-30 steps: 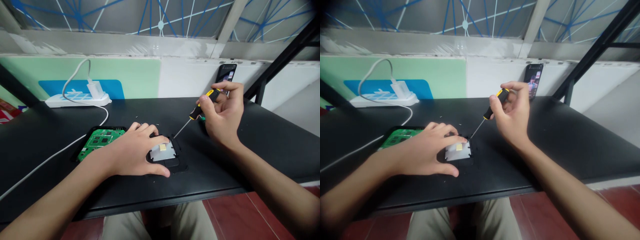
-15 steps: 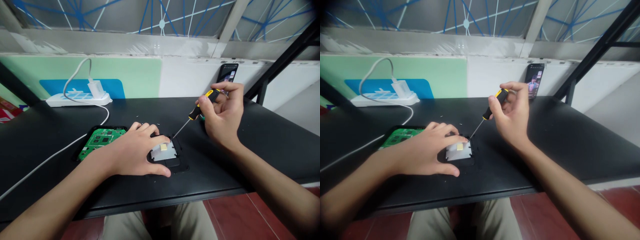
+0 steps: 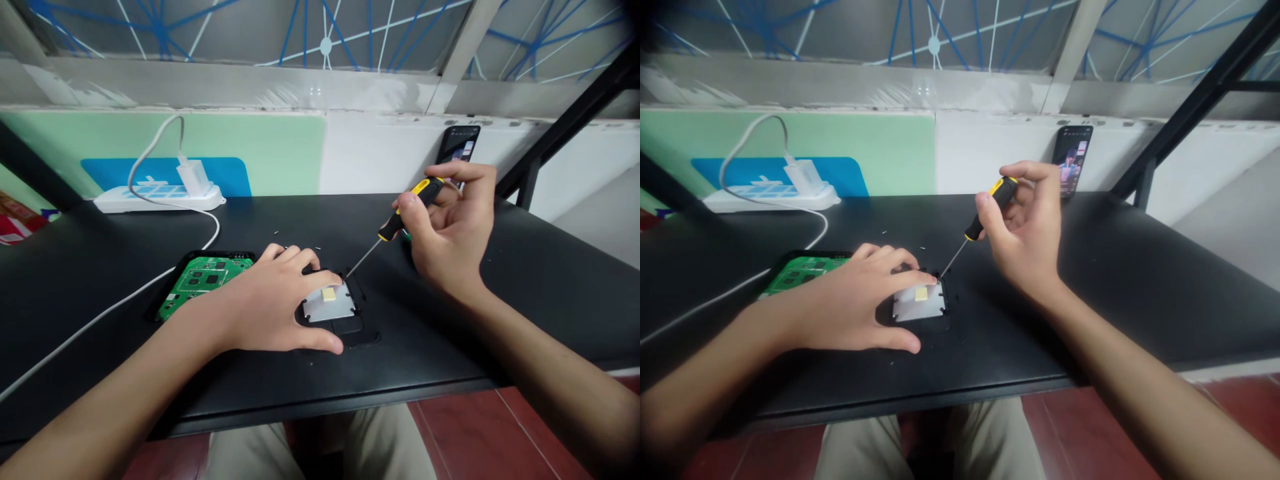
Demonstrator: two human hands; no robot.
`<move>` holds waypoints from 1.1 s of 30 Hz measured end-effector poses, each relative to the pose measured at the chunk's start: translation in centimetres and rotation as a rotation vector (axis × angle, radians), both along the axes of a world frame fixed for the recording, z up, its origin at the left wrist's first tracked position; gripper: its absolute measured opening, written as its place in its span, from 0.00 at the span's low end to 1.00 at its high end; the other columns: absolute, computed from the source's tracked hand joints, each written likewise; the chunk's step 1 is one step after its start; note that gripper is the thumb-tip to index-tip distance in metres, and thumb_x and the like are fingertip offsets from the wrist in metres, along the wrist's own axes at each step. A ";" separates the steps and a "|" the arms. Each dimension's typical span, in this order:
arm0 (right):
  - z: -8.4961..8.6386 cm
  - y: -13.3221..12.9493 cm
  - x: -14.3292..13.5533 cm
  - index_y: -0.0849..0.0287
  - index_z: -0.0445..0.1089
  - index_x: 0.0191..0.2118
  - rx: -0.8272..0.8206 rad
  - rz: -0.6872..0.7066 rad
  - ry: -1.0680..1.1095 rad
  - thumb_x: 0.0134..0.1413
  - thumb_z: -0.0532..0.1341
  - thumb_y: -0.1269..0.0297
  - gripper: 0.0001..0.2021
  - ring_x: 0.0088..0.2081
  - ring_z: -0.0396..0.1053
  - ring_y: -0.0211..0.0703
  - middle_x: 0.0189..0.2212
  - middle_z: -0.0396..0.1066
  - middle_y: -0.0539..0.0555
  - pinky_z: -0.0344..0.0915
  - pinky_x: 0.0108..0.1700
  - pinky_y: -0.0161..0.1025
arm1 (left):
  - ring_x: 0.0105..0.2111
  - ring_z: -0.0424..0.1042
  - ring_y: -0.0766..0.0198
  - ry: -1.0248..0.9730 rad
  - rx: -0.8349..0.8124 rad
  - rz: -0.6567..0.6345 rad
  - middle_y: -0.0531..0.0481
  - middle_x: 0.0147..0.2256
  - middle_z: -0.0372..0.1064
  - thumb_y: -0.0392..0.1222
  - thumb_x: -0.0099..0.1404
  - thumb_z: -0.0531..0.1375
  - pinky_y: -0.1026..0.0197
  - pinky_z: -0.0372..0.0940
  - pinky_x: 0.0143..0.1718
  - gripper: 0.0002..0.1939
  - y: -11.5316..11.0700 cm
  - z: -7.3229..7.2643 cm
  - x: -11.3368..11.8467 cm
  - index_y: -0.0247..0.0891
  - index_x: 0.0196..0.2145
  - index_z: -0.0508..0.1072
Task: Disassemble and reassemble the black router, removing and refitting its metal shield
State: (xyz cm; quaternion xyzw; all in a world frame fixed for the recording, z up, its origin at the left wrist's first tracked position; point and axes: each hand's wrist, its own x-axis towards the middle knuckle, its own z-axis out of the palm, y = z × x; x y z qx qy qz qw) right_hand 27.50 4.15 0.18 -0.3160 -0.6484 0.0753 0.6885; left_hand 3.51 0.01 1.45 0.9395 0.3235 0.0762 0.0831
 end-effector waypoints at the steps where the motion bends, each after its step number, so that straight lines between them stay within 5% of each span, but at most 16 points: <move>1: 0.0 0.0 0.0 0.50 0.65 0.45 -0.003 0.008 0.002 0.57 0.68 0.65 0.14 0.25 0.69 0.32 0.28 0.67 0.45 0.71 0.22 0.28 | 0.51 0.66 0.48 0.000 -0.001 -0.002 0.45 0.50 0.66 0.69 0.61 0.63 0.48 0.54 0.53 0.34 0.0 0.0 0.0 0.49 0.57 0.70; 6: 0.3 -0.6 -0.3 0.51 0.65 0.48 -0.006 0.117 -0.025 0.60 0.65 0.66 0.13 0.29 0.74 0.35 0.33 0.73 0.48 0.76 0.26 0.32 | 0.53 0.65 0.47 0.005 -0.029 0.001 0.44 0.53 0.65 0.69 0.60 0.63 0.47 0.54 0.55 0.36 -0.1 0.1 -0.2 0.49 0.59 0.68; 12: 1.2 -0.9 -1.4 0.46 0.66 0.55 0.017 0.193 -0.189 0.63 0.63 0.60 0.16 0.43 0.78 0.42 0.48 0.70 0.52 0.81 0.34 0.37 | 0.58 0.61 0.45 0.027 -0.110 -0.011 0.43 0.58 0.63 0.70 0.52 0.68 0.49 0.52 0.59 0.52 -0.1 0.4 -0.8 0.42 0.66 0.57; 21: 2.0 -0.5 -3.1 0.44 0.63 0.58 -0.034 0.430 -0.300 0.66 0.58 0.53 0.17 0.39 0.79 0.42 0.57 0.70 0.53 0.82 0.38 0.42 | 0.57 0.62 0.44 0.067 -0.127 -0.004 0.41 0.59 0.62 0.67 0.49 0.72 0.46 0.53 0.60 0.55 -0.1 0.6 -1.1 0.40 0.66 0.56; 27: 1.7 -1.0 -3.0 0.45 0.64 0.58 -0.043 0.421 -0.229 0.63 0.60 0.50 0.20 0.40 0.80 0.45 0.54 0.73 0.53 0.82 0.39 0.44 | 0.58 0.61 0.42 0.075 -0.107 0.028 0.40 0.58 0.61 0.69 0.48 0.71 0.43 0.52 0.61 0.57 0.1 0.3 -1.1 0.38 0.66 0.57; 33: 1.6 -1.7 -3.3 0.44 0.66 0.58 -0.028 0.429 -0.183 0.64 0.61 0.63 0.18 0.39 0.80 0.44 0.49 0.73 0.51 0.82 0.40 0.47 | 0.58 0.61 0.44 0.065 -0.109 0.019 0.41 0.58 0.61 0.69 0.48 0.70 0.43 0.52 0.62 0.56 0.1 0.3 -1.1 0.38 0.66 0.57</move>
